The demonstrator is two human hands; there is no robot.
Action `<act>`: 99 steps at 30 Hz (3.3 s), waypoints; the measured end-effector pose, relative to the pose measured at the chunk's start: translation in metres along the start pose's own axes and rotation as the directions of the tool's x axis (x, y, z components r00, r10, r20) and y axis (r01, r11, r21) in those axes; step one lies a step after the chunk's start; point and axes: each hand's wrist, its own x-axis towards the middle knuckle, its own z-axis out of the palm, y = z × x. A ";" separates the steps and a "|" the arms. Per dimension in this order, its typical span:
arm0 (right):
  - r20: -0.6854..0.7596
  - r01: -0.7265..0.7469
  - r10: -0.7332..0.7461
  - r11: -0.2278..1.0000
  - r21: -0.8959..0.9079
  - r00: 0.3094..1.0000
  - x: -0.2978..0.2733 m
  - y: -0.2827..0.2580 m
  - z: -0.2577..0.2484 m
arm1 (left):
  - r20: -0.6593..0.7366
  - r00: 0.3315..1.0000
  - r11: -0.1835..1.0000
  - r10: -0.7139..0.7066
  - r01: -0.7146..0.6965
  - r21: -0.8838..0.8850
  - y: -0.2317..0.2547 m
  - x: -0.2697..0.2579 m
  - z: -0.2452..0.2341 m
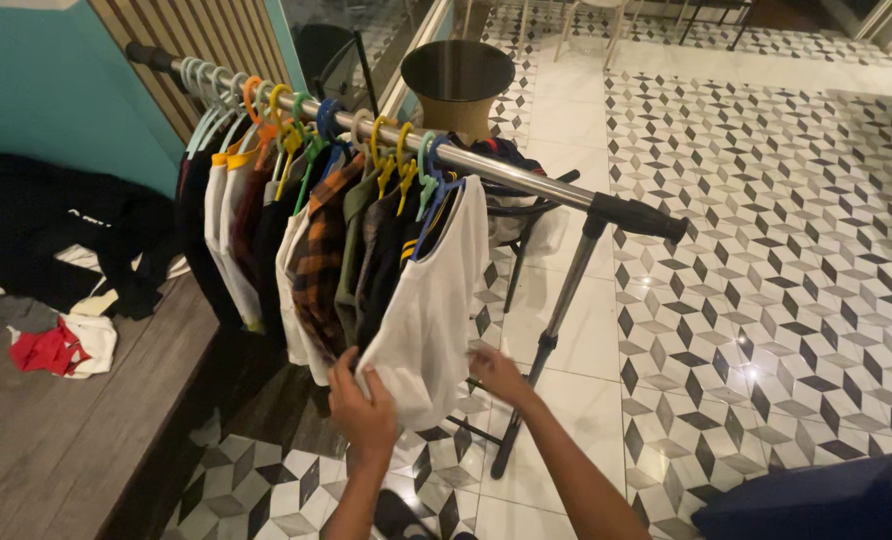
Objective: The person takes a white t-shirt and a black long-sleeve shirt from a pile, places each on a plastic hanger, and hangs them on a metal clothing rack. The person smooths the garments before hanging them.
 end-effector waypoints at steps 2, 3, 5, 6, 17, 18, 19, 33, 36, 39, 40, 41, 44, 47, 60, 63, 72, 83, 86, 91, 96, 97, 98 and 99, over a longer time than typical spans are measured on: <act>-0.206 0.076 -0.065 0.996 0.046 0.976 0.026 -0.022 -0.018 | -0.106 0.968 0.974 0.226 -0.225 0.021 0.019 0.005 0.005; -0.282 0.113 -0.098 0.993 0.035 0.954 0.041 -0.034 -0.026 | -0.156 0.929 0.942 0.335 -0.333 0.037 0.028 0.010 0.010; -0.338 0.126 -0.073 0.982 0.139 0.938 0.061 -0.055 -0.040 | -0.151 0.899 0.911 0.411 -0.410 0.043 0.046 0.022 0.021; -0.365 0.135 -0.058 0.972 0.191 0.929 0.070 -0.063 -0.046 | -0.149 0.881 0.893 0.449 -0.447 0.047 0.052 0.027 0.024; -0.599 0.335 -0.193 0.932 0.135 0.777 0.199 -0.081 -0.100 | 0.103 0.960 0.946 0.262 -0.235 -0.221 0.049 0.065 0.027; -0.611 0.416 -0.256 0.900 0.133 0.749 0.210 -0.081 -0.105 | 0.114 0.959 0.944 0.261 -0.228 -0.240 0.047 0.067 0.027; -0.586 0.381 -0.237 0.915 0.133 0.775 0.220 -0.083 -0.110 | 0.123 0.962 0.949 0.245 -0.212 -0.234 0.045 0.069 0.027; -0.196 0.133 -0.004 0.747 0.651 0.981 0.233 -0.093 -0.132 | 0.065 0.996 0.972 0.056 -0.039 -0.232 0.019 0.077 0.048; -0.226 0.209 -0.019 0.459 0.863 0.974 0.222 -0.079 -0.132 | 0.076 0.989 0.967 0.124 -0.103 -0.233 0.016 0.078 0.046; -0.225 0.226 -0.039 0.293 0.929 0.974 0.218 -0.064 -0.134 | 0.070 0.995 0.969 0.065 -0.047 -0.241 0.016 0.081 0.045; -0.220 0.224 -0.047 0.287 0.931 0.974 0.219 -0.059 -0.136 | 0.055 0.994 0.965 0.093 -0.077 -0.250 0.017 0.082 0.045; -0.216 0.222 -0.054 0.309 0.925 0.975 0.218 -0.053 -0.137 | 0.042 0.992 0.961 0.118 -0.103 -0.258 0.018 0.081 0.044; -0.178 0.135 0.004 0.636 0.760 0.984 0.221 -0.035 -0.141 | 0.028 0.992 0.956 0.122 -0.110 -0.271 0.018 0.080 0.042; -0.482 0.254 0.099 0.748 0.613 0.870 0.237 -0.032 -0.144 | 0.018 0.992 0.959 0.122 -0.114 -0.259 0.019 0.080 0.039; -0.839 0.336 -0.294 0.931 -0.143 0.457 0.220 -0.102 -0.147 | 0.058 0.996 0.972 0.072 -0.057 -0.226 0.022 0.081 0.039; -0.756 0.590 -0.357 0.806 0.048 0.549 0.193 -0.141 -0.126 | 0.032 0.985 0.956 0.170 -0.157 -0.248 0.022 0.081 0.039; -0.522 0.386 -0.174 0.862 0.329 0.835 0.185 -0.198 -0.108 | 0.070 0.961 0.944 0.267 -0.246 -0.219 0.015 0.078 0.035; -0.505 0.368 -0.213 0.901 0.230 0.836 0.151 -0.191 -0.074 | 0.038 0.974 0.960 0.223 -0.212 -0.184 0.022 0.069 0.035; -0.440 0.403 -0.233 0.848 0.344 0.867 0.098 -0.205 -0.048 | 0.081 0.971 0.965 0.223 -0.208 -0.157 0.019 0.059 0.034; -0.386 0.341 -0.194 0.868 0.362 0.902 0.015 -0.212 0.006 | 0.126 0.989 0.977 0.075 -0.047 -0.206 -0.005 0.031 0.039; -0.346 0.385 -0.310 0.907 0.173 0.886 -0.053 -0.165 0.064 | 0.238 0.969 0.996 -0.065 0.079 -0.049 -0.060 0.002 0.040; -0.292 0.356 -0.300 0.920 0.163 0.908 -0.065 -0.152 0.072 | 0.242 0.968 0.998 -0.062 0.067 -0.010 -0.071 -0.002 0.038; -0.237 0.327 -0.287 0.933 0.151 0.928 -0.073 -0.140 0.079 | 0.246 0.967 0.998 -0.060 0.055 0.028 -0.081 -0.006 0.036; -0.123 0.230 -0.218 0.968 0.098 0.968 -0.079 -0.128 0.084 | 0.251 0.966 0.997 -0.059 0.043 0.068 -0.089 -0.012 0.032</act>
